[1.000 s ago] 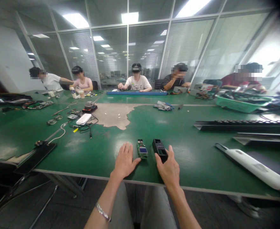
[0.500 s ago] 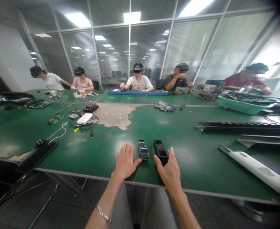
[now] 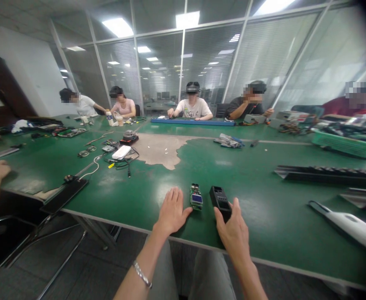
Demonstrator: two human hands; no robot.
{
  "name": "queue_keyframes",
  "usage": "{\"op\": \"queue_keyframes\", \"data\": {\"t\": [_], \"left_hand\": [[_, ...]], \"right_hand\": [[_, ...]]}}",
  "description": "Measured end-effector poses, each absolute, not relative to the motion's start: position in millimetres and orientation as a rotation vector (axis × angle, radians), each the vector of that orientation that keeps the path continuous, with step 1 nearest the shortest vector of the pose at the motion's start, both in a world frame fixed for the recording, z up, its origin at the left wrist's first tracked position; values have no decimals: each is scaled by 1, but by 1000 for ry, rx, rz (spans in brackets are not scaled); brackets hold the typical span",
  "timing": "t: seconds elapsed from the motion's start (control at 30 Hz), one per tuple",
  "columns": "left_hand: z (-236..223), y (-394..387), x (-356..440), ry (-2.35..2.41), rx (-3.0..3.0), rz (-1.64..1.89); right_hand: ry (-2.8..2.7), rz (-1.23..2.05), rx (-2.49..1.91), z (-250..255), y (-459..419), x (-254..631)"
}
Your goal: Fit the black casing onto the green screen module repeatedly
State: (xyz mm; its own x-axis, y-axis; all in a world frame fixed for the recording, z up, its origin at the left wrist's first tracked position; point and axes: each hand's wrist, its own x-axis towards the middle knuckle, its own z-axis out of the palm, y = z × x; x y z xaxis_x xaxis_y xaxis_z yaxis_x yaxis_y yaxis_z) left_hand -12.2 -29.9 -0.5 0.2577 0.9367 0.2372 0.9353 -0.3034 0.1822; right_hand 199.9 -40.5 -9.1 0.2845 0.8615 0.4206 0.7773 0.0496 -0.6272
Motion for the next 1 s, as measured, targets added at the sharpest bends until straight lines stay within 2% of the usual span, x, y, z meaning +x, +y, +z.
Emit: {"op": "queue_keyframes", "data": {"t": [0.17,0.43,0.73,1.0], "left_hand": [[-2,-30,-12,1842,2502,467],[-1,-31,-13,1824,2483,467],[-2,-30,-16,1806,2439,553],[-2,-30,-16,1809,2414,561]], "right_hand": [[-1428,182,-1746,-2,-43,200],[-1342,275,-1588,40,-44,164],[-1586,15,-1825,49,-44,118],[-1670,-35,-1909,46,-44,111]]}}
